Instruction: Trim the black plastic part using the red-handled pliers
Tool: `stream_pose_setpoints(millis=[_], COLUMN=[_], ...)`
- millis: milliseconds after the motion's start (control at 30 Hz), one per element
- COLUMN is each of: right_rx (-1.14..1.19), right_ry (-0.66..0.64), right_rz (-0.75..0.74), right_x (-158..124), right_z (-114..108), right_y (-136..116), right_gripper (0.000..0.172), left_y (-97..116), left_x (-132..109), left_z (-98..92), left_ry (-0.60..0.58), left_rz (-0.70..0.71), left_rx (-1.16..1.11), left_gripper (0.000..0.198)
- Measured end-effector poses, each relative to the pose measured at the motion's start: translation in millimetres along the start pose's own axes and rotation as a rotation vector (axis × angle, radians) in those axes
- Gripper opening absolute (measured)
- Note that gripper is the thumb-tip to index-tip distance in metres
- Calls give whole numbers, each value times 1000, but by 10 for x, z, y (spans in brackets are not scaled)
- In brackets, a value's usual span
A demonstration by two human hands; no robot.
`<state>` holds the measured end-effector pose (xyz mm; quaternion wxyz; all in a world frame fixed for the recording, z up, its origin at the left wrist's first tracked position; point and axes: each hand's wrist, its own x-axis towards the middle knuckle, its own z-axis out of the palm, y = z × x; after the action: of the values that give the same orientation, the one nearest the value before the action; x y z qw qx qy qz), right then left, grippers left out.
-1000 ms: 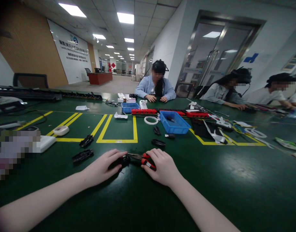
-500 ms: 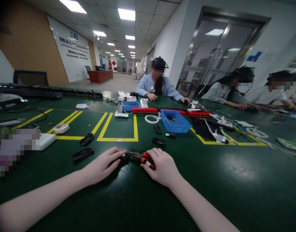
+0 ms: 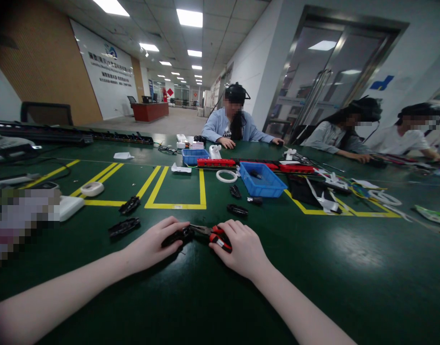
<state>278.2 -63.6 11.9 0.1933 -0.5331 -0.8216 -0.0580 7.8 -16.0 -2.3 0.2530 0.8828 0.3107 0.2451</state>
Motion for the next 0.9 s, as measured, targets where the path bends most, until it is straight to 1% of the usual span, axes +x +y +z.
stream_pose_setpoints(millis=[200,300,500,700,900], right_rx=[-14,-31,-86,-152,-201], right_ry=[6,23,16,34,39], right_rz=[-19,-37,-68,-114,-137], right_x=[2,6,6,4,4], right_z=[25,37,48,49,50], right_y=[-26,-29,-11,5,15], right_gripper=[32,32,34,35,36], left_y=[32,19,-11,-4,31], left_x=[9,11,9,5,18], left_z=[6,16,31,19,-5], left_ry=[41,45,59,72,64], left_rz=[-7,-7,-17,3,4], left_rx=[30,30,27,-3,42], left_gripper=[44,44,47,51,49])
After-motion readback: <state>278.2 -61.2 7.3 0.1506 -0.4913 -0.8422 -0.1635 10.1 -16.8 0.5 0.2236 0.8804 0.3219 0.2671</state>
